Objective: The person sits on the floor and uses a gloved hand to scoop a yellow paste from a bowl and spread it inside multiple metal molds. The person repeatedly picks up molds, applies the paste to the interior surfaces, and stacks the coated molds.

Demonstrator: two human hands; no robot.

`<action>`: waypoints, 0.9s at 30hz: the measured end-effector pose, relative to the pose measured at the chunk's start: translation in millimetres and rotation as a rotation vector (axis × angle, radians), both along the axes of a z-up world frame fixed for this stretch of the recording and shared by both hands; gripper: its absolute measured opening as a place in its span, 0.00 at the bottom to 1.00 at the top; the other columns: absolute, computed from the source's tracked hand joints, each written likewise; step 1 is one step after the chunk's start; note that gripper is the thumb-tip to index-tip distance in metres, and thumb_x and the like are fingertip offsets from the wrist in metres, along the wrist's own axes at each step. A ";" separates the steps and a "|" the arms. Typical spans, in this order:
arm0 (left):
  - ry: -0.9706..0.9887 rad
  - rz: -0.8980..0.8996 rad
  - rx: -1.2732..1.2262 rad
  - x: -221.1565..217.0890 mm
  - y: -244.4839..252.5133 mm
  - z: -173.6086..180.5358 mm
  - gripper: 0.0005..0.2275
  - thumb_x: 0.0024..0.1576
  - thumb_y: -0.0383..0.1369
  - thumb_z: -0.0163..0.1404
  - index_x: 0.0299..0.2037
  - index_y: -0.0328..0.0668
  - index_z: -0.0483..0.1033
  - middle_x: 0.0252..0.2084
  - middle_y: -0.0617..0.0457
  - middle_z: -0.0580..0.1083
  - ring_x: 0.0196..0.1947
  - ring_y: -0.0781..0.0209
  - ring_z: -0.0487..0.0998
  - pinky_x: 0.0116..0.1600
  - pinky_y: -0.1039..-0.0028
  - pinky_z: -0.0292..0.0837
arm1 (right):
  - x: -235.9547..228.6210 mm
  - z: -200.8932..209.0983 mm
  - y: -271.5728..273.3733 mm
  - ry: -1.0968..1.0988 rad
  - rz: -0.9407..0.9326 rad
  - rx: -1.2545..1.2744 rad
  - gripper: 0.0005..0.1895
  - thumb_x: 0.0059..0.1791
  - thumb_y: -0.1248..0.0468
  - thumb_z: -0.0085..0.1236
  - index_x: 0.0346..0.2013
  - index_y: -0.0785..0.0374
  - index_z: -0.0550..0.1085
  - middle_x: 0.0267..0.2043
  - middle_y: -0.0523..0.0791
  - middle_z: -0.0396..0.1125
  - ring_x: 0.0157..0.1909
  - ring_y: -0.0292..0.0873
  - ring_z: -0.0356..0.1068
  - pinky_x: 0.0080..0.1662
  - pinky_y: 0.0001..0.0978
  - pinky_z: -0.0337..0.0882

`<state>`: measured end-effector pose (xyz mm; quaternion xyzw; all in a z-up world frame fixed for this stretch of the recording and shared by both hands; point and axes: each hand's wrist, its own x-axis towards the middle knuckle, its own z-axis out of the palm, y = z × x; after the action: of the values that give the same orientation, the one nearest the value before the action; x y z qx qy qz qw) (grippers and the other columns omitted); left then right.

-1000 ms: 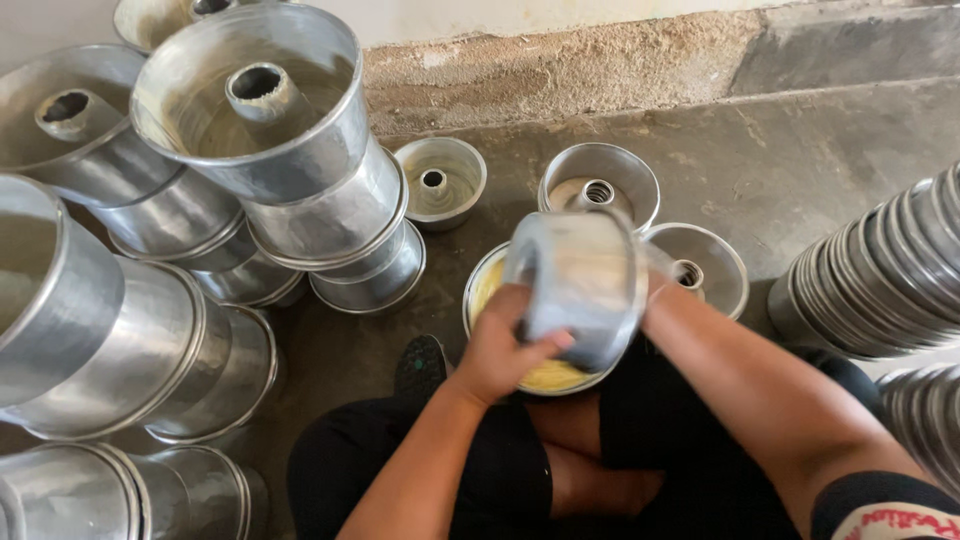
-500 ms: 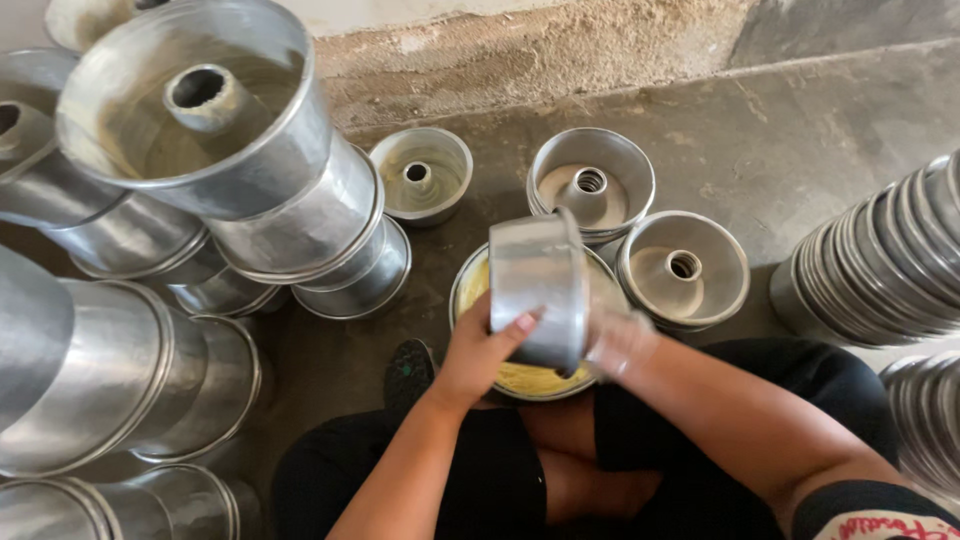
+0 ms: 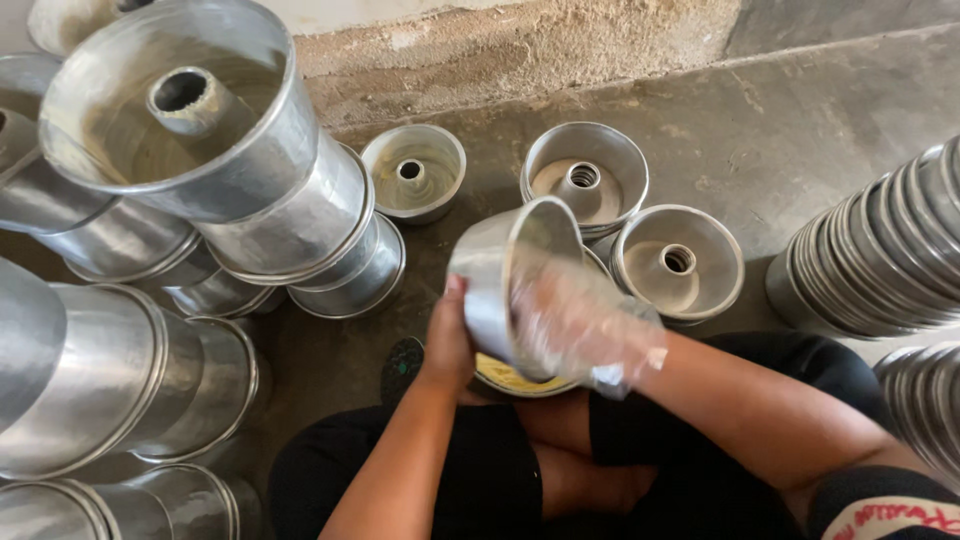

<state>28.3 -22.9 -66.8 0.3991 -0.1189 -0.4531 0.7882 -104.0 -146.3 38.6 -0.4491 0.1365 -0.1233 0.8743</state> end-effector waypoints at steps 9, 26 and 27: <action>0.112 0.061 -0.222 15.0 21.7 32.5 0.29 0.67 0.53 0.33 0.67 0.35 0.64 0.64 0.42 0.70 0.63 0.47 0.72 0.67 0.57 0.67 | 5.5 24.1 -0.7 0.044 0.104 -0.404 0.20 0.53 0.59 0.47 0.58 0.61 0.72 0.53 0.47 0.73 0.53 0.44 0.74 0.53 0.34 0.75; -0.218 0.151 -0.148 27.3 20.4 3.4 0.35 0.58 0.56 0.51 0.62 0.26 0.68 0.58 0.41 0.75 0.56 0.53 0.77 0.59 0.64 0.73 | 20.3 34.4 -35.8 0.026 0.031 -0.310 0.23 0.53 0.54 0.44 0.58 0.64 0.70 0.54 0.49 0.72 0.56 0.46 0.71 0.57 0.35 0.72; -0.264 0.202 -0.144 28.4 17.7 0.0 0.34 0.58 0.54 0.52 0.61 0.25 0.70 0.57 0.41 0.75 0.55 0.53 0.77 0.59 0.65 0.73 | 15.5 27.8 -27.1 0.013 0.002 -0.246 0.24 0.53 0.54 0.44 0.58 0.64 0.70 0.54 0.49 0.72 0.56 0.46 0.71 0.57 0.35 0.71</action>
<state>56.7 -5.2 -66.8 0.4076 -0.2130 -0.3056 0.8338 -88.5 -173.4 66.4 -0.5540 0.1255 -0.1351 0.8118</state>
